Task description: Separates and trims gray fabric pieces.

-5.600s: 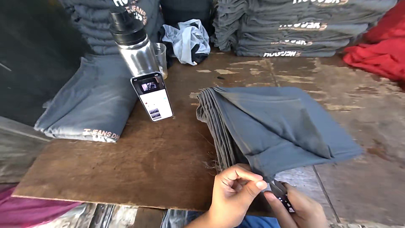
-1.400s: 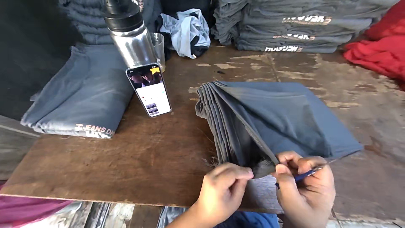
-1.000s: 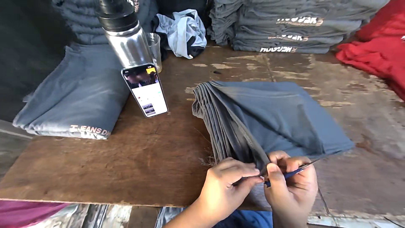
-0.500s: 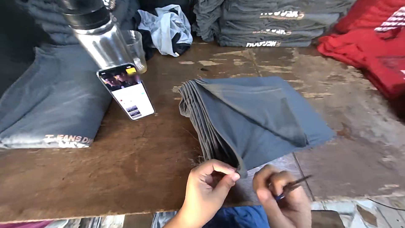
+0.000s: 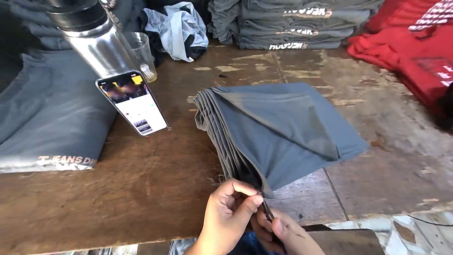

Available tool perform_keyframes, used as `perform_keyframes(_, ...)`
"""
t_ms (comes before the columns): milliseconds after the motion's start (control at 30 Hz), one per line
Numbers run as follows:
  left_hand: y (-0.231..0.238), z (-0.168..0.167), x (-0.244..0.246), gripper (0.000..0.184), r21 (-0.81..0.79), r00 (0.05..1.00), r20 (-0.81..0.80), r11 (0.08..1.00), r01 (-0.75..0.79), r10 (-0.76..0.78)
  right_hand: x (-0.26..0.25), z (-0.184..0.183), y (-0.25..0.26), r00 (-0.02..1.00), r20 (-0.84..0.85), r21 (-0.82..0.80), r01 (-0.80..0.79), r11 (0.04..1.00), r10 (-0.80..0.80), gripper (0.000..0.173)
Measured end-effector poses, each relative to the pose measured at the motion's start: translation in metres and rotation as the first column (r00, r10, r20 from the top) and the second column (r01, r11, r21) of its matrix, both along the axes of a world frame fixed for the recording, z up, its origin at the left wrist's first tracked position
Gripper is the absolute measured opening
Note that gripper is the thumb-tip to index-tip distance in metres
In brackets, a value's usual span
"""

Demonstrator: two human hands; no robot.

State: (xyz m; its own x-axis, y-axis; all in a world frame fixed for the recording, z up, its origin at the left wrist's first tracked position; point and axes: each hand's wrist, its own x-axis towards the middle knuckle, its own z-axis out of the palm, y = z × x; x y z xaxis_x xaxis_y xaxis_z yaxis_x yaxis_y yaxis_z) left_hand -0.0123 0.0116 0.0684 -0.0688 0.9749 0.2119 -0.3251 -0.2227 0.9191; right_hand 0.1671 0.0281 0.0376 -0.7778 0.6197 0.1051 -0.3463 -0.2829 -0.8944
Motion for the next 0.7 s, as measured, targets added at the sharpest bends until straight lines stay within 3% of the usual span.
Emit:
perform_keyframes(233,0.001,-0.004,0.002,0.009,0.075,0.995,-0.063,0.995,-0.073,0.078,-0.012,0.015,-0.001,0.974,0.122,0.043,0.184,0.982,-0.188,0.04)
perform_keyframes(300,0.001,-0.003,-0.002,0.009,0.067,0.997,-0.055,0.996,-0.053,0.057,-0.012,0.015,-0.001,0.961,0.148,0.118,0.219,0.969,-0.235,0.042)
perform_keyframes(367,0.001,-0.001,-0.015,0.005,0.087,0.995,-0.08,0.994,0.063,-0.056,-0.007,0.013,0.001,0.936,0.142,0.278,0.274,0.921,-0.322,0.042)
perform_keyframes(433,0.002,0.003,-0.039,0.012,0.133,0.931,-0.218,0.936,0.326,-0.293,0.0,0.012,0.006,0.877,0.093,0.446,0.387,0.807,-0.472,0.033)
perform_keyframes(500,0.003,0.01,-0.058,0.031,0.122,0.799,-0.368,0.827,0.548,-0.475,0.002,0.016,0.015,0.738,0.04,0.628,0.506,0.591,-0.674,0.024)
perform_keyframes(533,0.004,0.012,-0.062,0.037,0.116,0.777,-0.408,0.817,0.565,-0.479,0.002,0.017,0.021,0.657,0.022,0.715,0.517,0.471,-0.753,0.024)
perform_keyframes(600,0.003,0.014,-0.057,0.036,0.167,0.839,-0.435,0.886,0.433,-0.328,-0.003,0.018,0.03,0.556,0.004,0.823,0.471,0.319,-0.831,0.028)
perform_keyframes(700,0.007,0.005,-0.036,0.038,0.249,0.916,-0.399,0.957,0.148,-0.038,-0.018,0.019,0.039,0.55,-0.005,0.812,0.49,0.318,-0.835,0.018)
